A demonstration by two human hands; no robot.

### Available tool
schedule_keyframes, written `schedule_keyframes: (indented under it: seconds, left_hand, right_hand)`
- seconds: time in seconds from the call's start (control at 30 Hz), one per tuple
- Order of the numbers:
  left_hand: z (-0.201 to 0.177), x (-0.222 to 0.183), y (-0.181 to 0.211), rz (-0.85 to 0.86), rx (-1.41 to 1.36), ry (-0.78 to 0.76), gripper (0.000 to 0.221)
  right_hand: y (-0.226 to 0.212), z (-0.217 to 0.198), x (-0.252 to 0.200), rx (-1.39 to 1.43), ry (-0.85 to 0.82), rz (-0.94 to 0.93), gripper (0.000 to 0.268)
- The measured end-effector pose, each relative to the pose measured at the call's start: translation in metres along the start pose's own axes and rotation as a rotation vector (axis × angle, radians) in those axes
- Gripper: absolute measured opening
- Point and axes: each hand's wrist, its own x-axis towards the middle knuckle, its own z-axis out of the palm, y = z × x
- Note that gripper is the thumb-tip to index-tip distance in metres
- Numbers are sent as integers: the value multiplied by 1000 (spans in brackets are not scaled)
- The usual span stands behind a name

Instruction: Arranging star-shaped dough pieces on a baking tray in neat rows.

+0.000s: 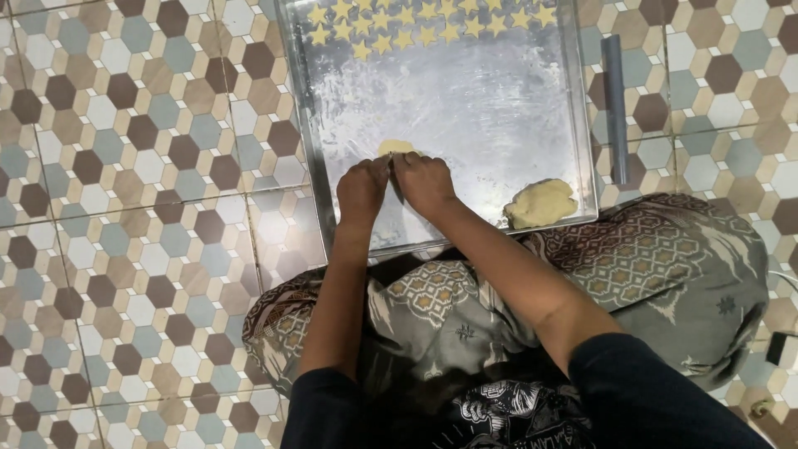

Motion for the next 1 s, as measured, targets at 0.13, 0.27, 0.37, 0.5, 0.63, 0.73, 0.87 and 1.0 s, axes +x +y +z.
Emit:
schedule_keyframes:
  seconds: [0.13,0.27,0.37,0.5,0.63,0.73,0.87,1.0]
  left_hand:
    - [3,1,0,82,93,35,20]
    - [7,2,-3,146,174,84,23]
    - [-3,0,2,153,132,83,22]
    - [-8,2,2,179,88,127,20]
    - [-22,-2,8,168,19,127,25]
    - [-31,-3,14,168,-29,118,34]
    - [-18,2,13,200,3,141,33]
    - [-7,8,8,218,72,174,33]
  right_hand:
    - [0,0,-1,-44,12,-42,12]
    - [-6,-13,4,-62,10,-36,9]
    - [2,-6,2,-48,4,-35,7]
    - [18,-51,-2,76,-95,50,33]
    - [37,-115,-46,315,59,190,44]
    - [57,-131,-113,355,95,305,43]
    - [49,-155,-141,475,128,417,39]
    - [53,-127,-151,471,176,401,36]
